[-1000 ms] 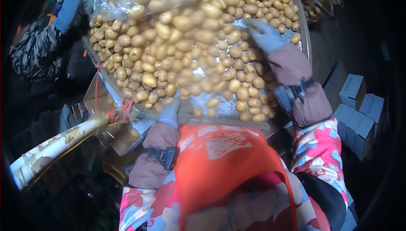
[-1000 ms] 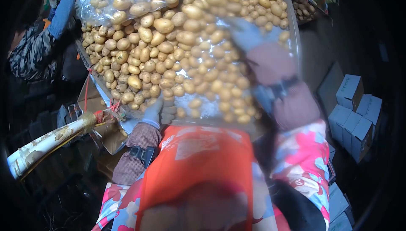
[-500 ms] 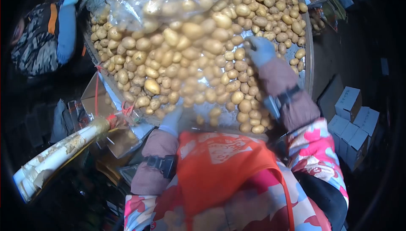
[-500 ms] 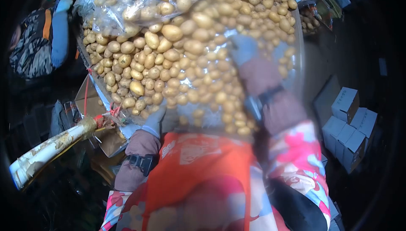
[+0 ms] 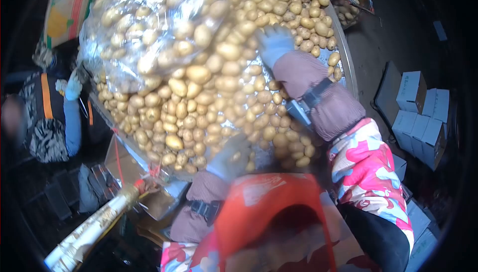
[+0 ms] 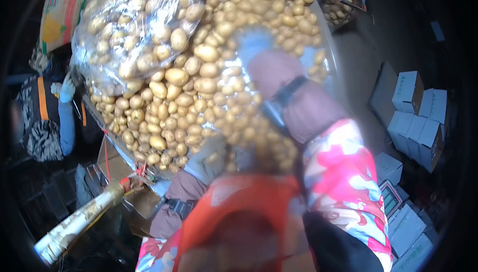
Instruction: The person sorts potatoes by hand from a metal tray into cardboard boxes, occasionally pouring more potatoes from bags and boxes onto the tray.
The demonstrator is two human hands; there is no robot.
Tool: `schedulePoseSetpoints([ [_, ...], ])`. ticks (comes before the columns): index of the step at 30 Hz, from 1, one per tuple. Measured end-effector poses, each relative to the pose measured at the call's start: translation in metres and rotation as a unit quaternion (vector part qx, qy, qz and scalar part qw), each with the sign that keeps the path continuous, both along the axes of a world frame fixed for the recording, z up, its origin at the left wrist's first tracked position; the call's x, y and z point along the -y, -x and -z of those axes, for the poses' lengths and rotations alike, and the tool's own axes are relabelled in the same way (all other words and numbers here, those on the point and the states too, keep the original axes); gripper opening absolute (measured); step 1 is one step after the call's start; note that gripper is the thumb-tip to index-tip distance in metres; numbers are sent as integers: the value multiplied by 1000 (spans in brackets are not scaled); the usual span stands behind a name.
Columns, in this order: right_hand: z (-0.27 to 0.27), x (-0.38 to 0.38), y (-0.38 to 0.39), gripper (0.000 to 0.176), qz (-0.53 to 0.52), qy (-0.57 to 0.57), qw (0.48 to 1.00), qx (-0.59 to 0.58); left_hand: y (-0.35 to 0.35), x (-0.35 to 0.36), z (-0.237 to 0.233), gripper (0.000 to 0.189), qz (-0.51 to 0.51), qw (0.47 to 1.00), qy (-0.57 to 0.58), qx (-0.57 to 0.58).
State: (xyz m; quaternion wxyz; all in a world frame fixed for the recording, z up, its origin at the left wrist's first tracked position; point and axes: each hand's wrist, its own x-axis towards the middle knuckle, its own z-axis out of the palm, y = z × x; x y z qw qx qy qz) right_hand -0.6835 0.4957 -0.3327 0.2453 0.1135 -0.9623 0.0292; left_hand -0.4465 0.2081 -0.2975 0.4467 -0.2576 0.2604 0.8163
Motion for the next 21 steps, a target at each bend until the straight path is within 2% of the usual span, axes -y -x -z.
schedulePoseSetpoints([
  [3, -19, 9, 19, 32, 72, -14, 972, 223, -11, 11, 23, 74, -29, 998, 34, -54],
  [6, -55, 13, 26, 31, 92, 63, 934, 339, -9, 12, 19, 74, -72, 997, -6, 5],
  [9, -56, 10, 49, 32, 103, 62, 914, 389, 2, 1, 6, 69, -61, 998, 34, -8],
  [12, -54, 8, 47, 30, 91, 39, 932, 348, 6, -9, -19, 65, -55, 990, 129, 25],
  [14, -50, 14, 22, 31, 68, 136, 934, 322, 12, -9, -26, 64, -25, 983, 182, 9],
  [15, -49, 19, -2, 32, 53, 179, 932, 312, 17, -9, -32, 63, -15, 985, 173, -22],
  [16, -47, 33, -40, 29, 15, 336, 892, 304, 23, -8, -40, 61, -8, 985, 164, -49],
  [17, -47, 46, -81, 28, -54, 396, 863, 309, 28, -9, -45, 60, -1, 985, 157, -76],
  [18, -47, 60, -122, 27, -121, 453, 824, 319, 39, -17, -45, 54, -85, 995, 60, -2],
  [19, -48, 63, -144, 28, -219, 415, 815, 340, 32, -12, -27, 53, -52, 991, 120, -41],
  [20, -50, 59, -146, 25, -266, 421, 817, 291, 25, -1, 7, 52, -16, 980, 179, -80],
  [21, -55, 55, -145, 23, -311, 425, 815, 241, 30, 3, 1, 49, -55, 995, 70, -38],
])
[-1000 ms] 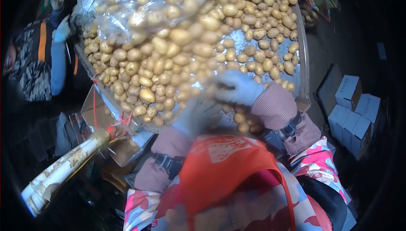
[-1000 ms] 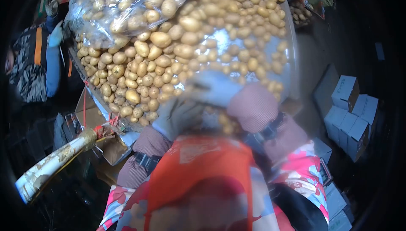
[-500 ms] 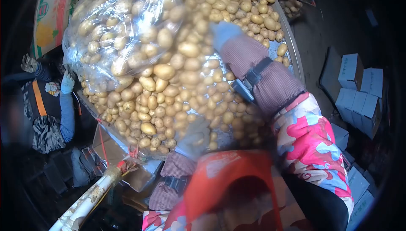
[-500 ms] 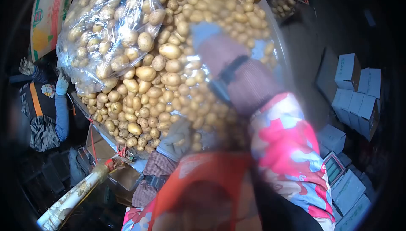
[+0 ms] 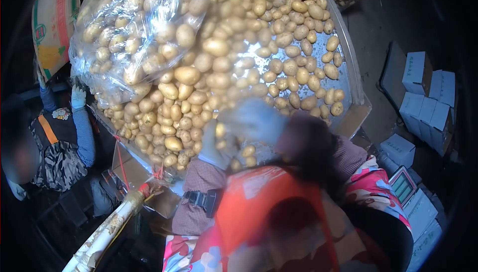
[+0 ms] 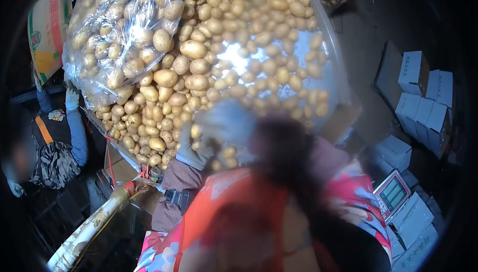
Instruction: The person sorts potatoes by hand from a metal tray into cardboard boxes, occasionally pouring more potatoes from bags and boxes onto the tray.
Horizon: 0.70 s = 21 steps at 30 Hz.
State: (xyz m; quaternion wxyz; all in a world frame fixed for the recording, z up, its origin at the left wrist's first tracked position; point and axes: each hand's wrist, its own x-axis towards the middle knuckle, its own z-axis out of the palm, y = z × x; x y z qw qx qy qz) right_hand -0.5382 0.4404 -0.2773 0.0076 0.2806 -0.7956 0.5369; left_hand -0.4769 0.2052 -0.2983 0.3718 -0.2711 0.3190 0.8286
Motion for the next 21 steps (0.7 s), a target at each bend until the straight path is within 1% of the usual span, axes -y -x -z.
schedulePoseSetpoints([
  [1, 7, -12, 2, 23, 54, -10, 998, -43, 5, 4, -6, 47, -29, 993, -109, 44],
  [2, 14, -24, 3, 23, 111, -22, 990, -82, 2, 3, -11, 45, -10, 995, -92, 45],
  [3, 37, -53, 13, 25, 235, -76, 963, -107, -2, 2, -14, 43, 9, 996, -76, 44],
  [4, 57, -86, 33, 34, 289, -63, 948, 115, -5, 3, -11, 42, 46, 999, -16, 15],
  [5, 55, -114, 53, 38, 337, -146, 929, 38, -8, 4, -9, 41, 85, 995, 44, -11],
  [6, 49, -129, 68, 43, 379, -225, 897, -40, -14, 9, 4, 40, 140, 977, 147, -61],
  [8, 58, -132, 80, 47, 355, -361, 862, -5, -20, 5, 3, 38, 117, 980, 161, -9],
  [9, 63, -130, 81, 49, 344, -426, 837, 10, -22, 1, 0, 37, 41, 993, 68, 85],
  [10, 73, -119, 76, 51, 347, -420, 839, -6, -22, -2, -4, 36, -37, 983, -26, 179],
  [11, 85, -101, 63, 53, 350, -414, 840, -20, -28, 2, 7, 35, 38, 995, 89, 40],
  [12, 88, -85, 53, 55, 351, -410, 841, -33, -34, 7, 29, 34, 110, 969, 199, -97],
  [14, 65, -58, 7, 56, 274, -309, 907, -85, -31, 3, 26, 32, 122, 968, 182, -120],
  [15, 59, -44, -17, 53, 240, -270, 930, -75, -17, -2, -6, 32, 62, 996, 59, 2],
  [16, 55, -34, -35, 51, 205, -228, 949, -67, -9, -6, -23, 31, -1, 990, -64, 122],
  [18, 48, -29, -67, 46, 200, -250, 942, -102, -13, -13, -25, 33, 37, 998, 22, 50],
  [20, 42, -36, -70, 41, 151, -245, 950, -122, -13, -14, -24, 35, 32, 998, 17, 47],
  [21, 35, -46, -66, 39, 106, -230, 960, -119, -13, -12, -23, 36, 11, 996, -31, 83],
])
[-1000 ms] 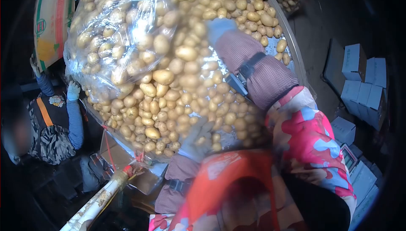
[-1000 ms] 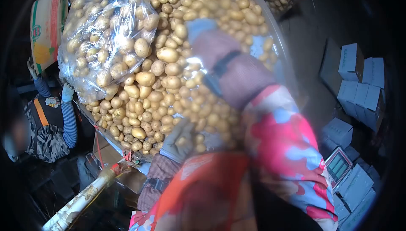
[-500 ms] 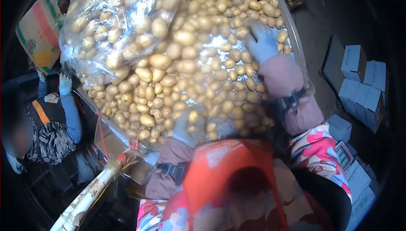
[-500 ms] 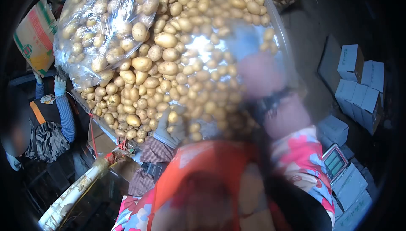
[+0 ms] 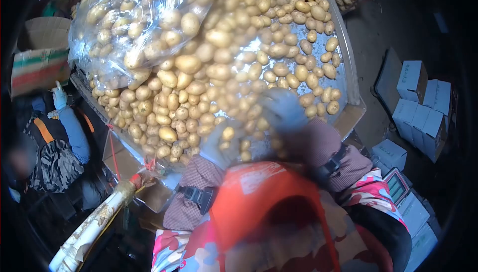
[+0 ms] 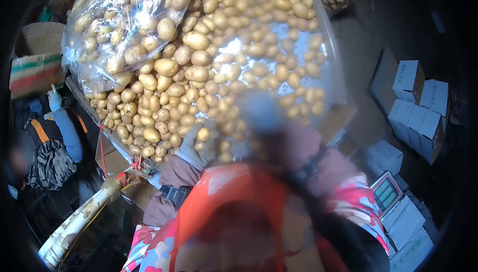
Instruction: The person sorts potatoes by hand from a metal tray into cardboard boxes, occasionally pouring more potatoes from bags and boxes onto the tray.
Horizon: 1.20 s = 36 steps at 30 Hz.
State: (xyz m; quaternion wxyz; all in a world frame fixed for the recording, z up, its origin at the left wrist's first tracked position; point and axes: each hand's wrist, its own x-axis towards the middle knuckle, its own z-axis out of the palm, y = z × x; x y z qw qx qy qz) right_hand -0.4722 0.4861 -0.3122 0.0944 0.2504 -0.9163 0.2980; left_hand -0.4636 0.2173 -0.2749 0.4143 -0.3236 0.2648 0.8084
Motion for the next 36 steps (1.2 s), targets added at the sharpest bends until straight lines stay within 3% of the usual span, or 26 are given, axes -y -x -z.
schedulePoseSetpoints([
  [1, 0, -14, 6, 36, 5, 10, 1000, 10, -1, 3, 1, 38, -23, 998, -46, 36],
  [3, 5, -42, 26, 31, 64, 28, 997, 26, -14, 13, 24, 38, -47, 999, -18, 2],
  [4, -9, -49, 45, 30, 178, 132, 967, 122, -19, 17, 33, 41, -58, 998, -5, -15],
  [5, -21, -58, 68, 29, 287, 231, 905, 212, -21, 19, 34, 41, -16, 998, 49, -46],
  [7, 8, -96, 112, 34, 336, 58, 937, 82, -22, 19, 36, 39, 67, 979, 157, -109],
  [9, 15, -89, 142, 34, 318, 110, 934, 123, -21, 18, 37, 38, 151, 938, 263, -170],
  [11, 22, -60, 154, 31, 257, 11, 958, 123, -15, 16, 34, 36, 111, 980, 121, -115],
  [12, 27, -43, 154, 28, 200, -113, 968, 102, -10, 17, 28, 35, 22, 997, -77, -23],
  [14, 20, -12, 118, 24, 189, -88, 978, -30, -7, 20, 26, 33, -59, 977, -200, 55],
  [15, 16, 2, 102, 22, 179, -74, 976, -95, -9, 21, 30, 34, -52, 989, -132, 40],
  [18, 10, -27, 66, 25, 74, -59, 992, -82, -10, 13, 19, 33, -52, 998, -25, 29],
  [19, 2, -37, 55, 24, 105, -88, 988, -74, -11, 12, 14, 33, -52, 998, -8, 30],
  [21, -6, -58, 32, 21, 134, -120, 983, -47, -34, 32, 65, 45, -12, 997, 9, -81],
  [22, -8, -68, 21, 20, 132, -121, 984, -28, -35, 30, 66, 50, -11, 997, 14, -80],
  [24, -13, -68, 8, 18, 167, -99, 981, 17, -35, 21, 44, 52, 50, 977, 93, -184],
  [25, -15, -64, 3, 17, 203, -74, 975, 43, -30, 11, 4, 50, 106, 939, 168, -283],
  [27, -17, -52, 6, 18, 214, -21, 976, 37, -30, 7, -14, 46, 118, 922, 166, -329],
  [29, -17, -31, 22, 22, 168, 38, 985, -27, -32, 9, -1, 47, 46, 975, 48, -213],
  [30, -18, -25, 34, 29, 139, 47, 989, 2, -32, 9, 4, 49, 14, 990, 12, -143],
  [32, 1, -20, 62, 32, 154, -46, 982, 98, -34, 8, 8, 55, -23, 999, 12, 33],
  [34, 12, -14, 90, 34, 151, -125, 971, 135, -47, 5, -5, 52, 12, 969, 97, -226],
  [36, 17, -17, 113, 35, 137, -191, 965, 116, -52, 9, -16, 49, 78, 897, 196, -389],
])
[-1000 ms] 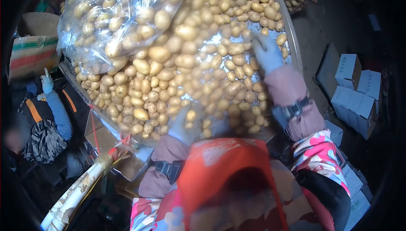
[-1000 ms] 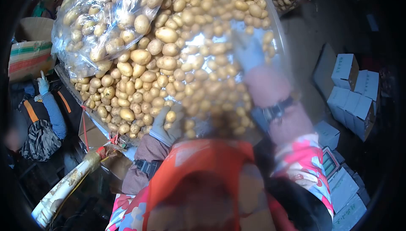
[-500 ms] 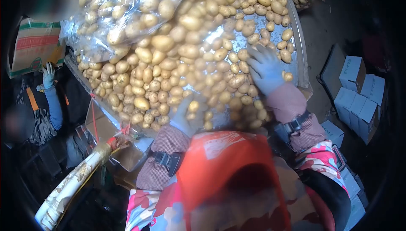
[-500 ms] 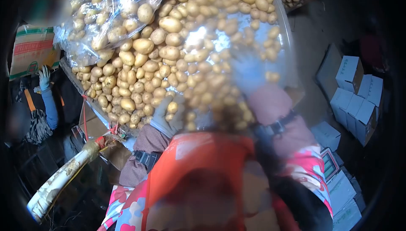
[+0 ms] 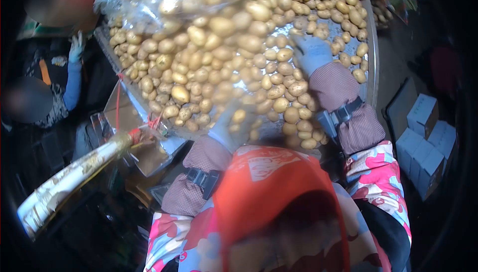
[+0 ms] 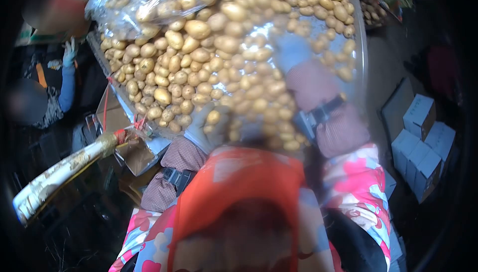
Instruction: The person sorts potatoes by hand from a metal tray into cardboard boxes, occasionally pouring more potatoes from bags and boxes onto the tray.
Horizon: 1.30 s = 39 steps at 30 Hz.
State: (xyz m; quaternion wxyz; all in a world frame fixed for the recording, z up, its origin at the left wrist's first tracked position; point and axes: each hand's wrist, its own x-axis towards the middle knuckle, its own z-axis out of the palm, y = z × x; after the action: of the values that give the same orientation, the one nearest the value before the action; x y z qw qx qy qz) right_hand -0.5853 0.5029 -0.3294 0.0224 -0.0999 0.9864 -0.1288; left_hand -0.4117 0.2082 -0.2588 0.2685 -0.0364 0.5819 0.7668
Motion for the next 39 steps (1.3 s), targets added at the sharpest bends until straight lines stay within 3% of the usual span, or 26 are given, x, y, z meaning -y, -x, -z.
schedulePoseSetpoints([
  [1, 4, -8, 14, 35, 6, -9, 1000, -4, 1, 5, -3, 47, 30, 996, 71, -41],
  [3, 20, -30, 40, 34, 18, 7, 999, -35, -2, 16, 11, 45, -20, 995, -31, 93],
  [4, 27, -38, 46, 33, 27, 31, 997, -59, -8, 23, 42, 43, -98, 939, -208, 256],
  [5, 30, -45, 42, 31, 51, 52, 993, -90, -15, 27, 58, 43, -168, 820, -377, 396],
  [6, 14, -36, 33, 30, 40, 60, 988, -140, -18, 29, 58, 41, -92, 938, -227, 247],
  [7, -4, -26, 22, 30, 30, 65, 979, -190, -21, 29, 57, 40, -15, 995, -57, 85],
  [8, -37, -4, -3, 30, -15, 60, 964, -258, -23, 29, 55, 38, -13, 998, -7, 67],
  [9, -53, 18, -27, 31, -35, 29, 992, -119, -24, 28, 52, 37, -12, 998, 44, 51],
  [10, -66, 37, -56, 33, -53, -8, 998, 22, -21, 23, 41, 35, -80, 981, -45, 172],
  [12, -61, 73, -125, 40, -236, 108, 966, -4, -21, 26, 23, 33, -142, 937, -145, 284],
  [13, -56, 85, -150, 41, -330, 192, 924, -7, -26, 30, 14, 32, -141, 936, -152, 285],
  [14, -47, 94, -164, 42, -345, 190, 919, -1, -34, 35, 11, 32, -140, 934, -160, 289],
  [17, -28, 107, -188, 44, -348, 176, 921, 5, -50, 73, 31, 35, -231, 845, -180, 447],
  [21, 10, 118, -208, 39, -258, 140, 954, -58, -126, 179, 31, 36, -296, 822, -294, 388],
  [23, 31, 133, -221, 38, -283, 89, 948, -111, -174, 258, 53, 31, -355, 803, -369, 305],
  [25, 37, 136, -227, 38, -261, 104, 954, -107, -205, 344, 24, 20, -465, 685, -496, 262],
  [28, 36, 143, -223, 37, -269, 125, 948, -115, -241, 455, -35, 21, -624, 692, -334, 143],
  [30, 49, 124, -221, 36, -243, 108, 957, -117, -246, 502, -52, 21, -636, 736, -189, 132],
  [33, 35, 139, -240, 32, -187, -29, 981, -46, -201, 492, -32, 21, -498, 846, -2, 193],
  [34, 39, 147, -239, 31, -161, -47, 985, -39, -172, 471, -24, 22, -434, 873, 48, 218],
  [35, 33, 152, -229, 33, -112, -27, 992, 43, -144, 442, -17, 22, -365, 891, 96, 253],
  [36, 44, 142, -222, 36, -184, 112, 967, -139, -120, 408, -13, 22, -297, 896, 147, 295],
  [37, 17, 147, -220, 34, -185, 138, 950, -210, -104, 370, -14, 22, -225, 890, 201, 342],
  [39, 6, 148, -220, 42, -165, 142, 954, -207, -92, 301, -9, 23, -114, 871, 262, 400],
])
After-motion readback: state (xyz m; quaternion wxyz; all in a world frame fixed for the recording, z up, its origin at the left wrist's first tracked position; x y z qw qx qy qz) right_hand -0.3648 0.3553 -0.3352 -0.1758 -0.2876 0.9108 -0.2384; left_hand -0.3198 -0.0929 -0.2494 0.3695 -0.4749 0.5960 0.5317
